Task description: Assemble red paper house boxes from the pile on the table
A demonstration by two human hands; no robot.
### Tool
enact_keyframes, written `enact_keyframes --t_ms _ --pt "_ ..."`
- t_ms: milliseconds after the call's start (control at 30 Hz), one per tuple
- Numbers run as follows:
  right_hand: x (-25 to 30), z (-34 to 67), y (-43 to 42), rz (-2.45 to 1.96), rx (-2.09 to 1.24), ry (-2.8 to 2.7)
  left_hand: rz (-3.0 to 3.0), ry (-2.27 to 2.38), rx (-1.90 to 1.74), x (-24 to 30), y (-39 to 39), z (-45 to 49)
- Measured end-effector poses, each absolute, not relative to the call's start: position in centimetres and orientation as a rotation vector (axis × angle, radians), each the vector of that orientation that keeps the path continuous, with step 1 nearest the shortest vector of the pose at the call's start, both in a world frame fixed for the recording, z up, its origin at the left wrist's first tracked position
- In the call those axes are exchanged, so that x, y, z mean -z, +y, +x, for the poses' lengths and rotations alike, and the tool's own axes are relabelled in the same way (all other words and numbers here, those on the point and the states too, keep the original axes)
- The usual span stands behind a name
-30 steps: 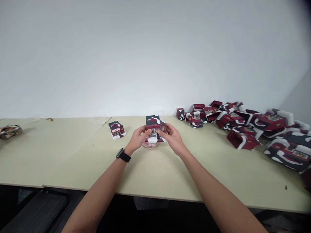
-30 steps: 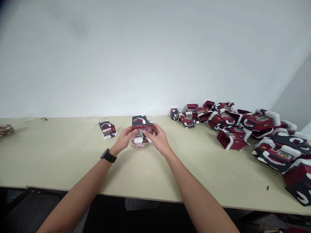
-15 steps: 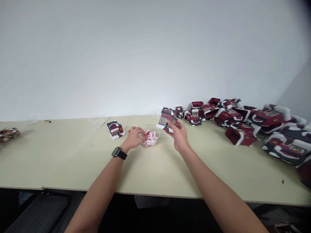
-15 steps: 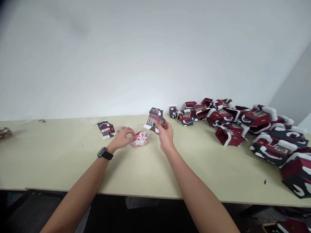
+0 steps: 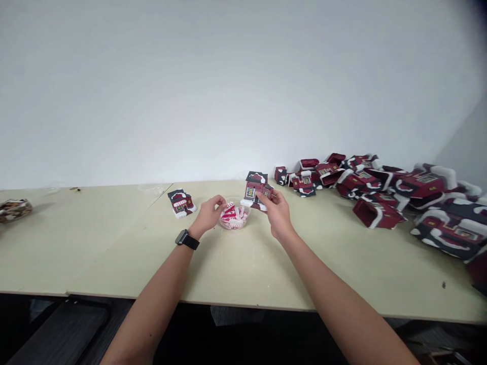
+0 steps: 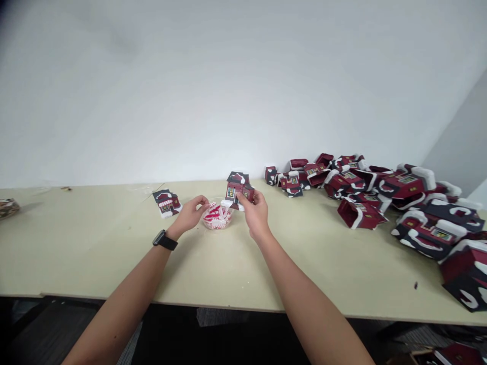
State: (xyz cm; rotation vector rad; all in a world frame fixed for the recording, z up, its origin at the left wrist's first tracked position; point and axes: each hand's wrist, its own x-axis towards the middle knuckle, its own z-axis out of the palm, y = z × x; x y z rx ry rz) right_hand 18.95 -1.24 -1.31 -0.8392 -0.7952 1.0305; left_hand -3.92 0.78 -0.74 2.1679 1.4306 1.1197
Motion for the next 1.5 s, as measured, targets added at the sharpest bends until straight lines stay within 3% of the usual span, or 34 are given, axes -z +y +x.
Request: enact_keyframes --t_ms 333,1067,1500 --pt "2.0 18.6 -0.9 -0.865 -0.953 -0.855 2.112 1.300 -1.379 0.5 0.7 -3.3" --pt "2.5 18.3 -1.1 -0.903 -0.876 -1.076 2.171 1.177 -1.275 0.5 -0.7 -1.3" --pt "2.7 18.2 -0.9 -0.917 -0.795 -1.160 2.418 1.301 -1.460 1.1 0.3 -1.9"
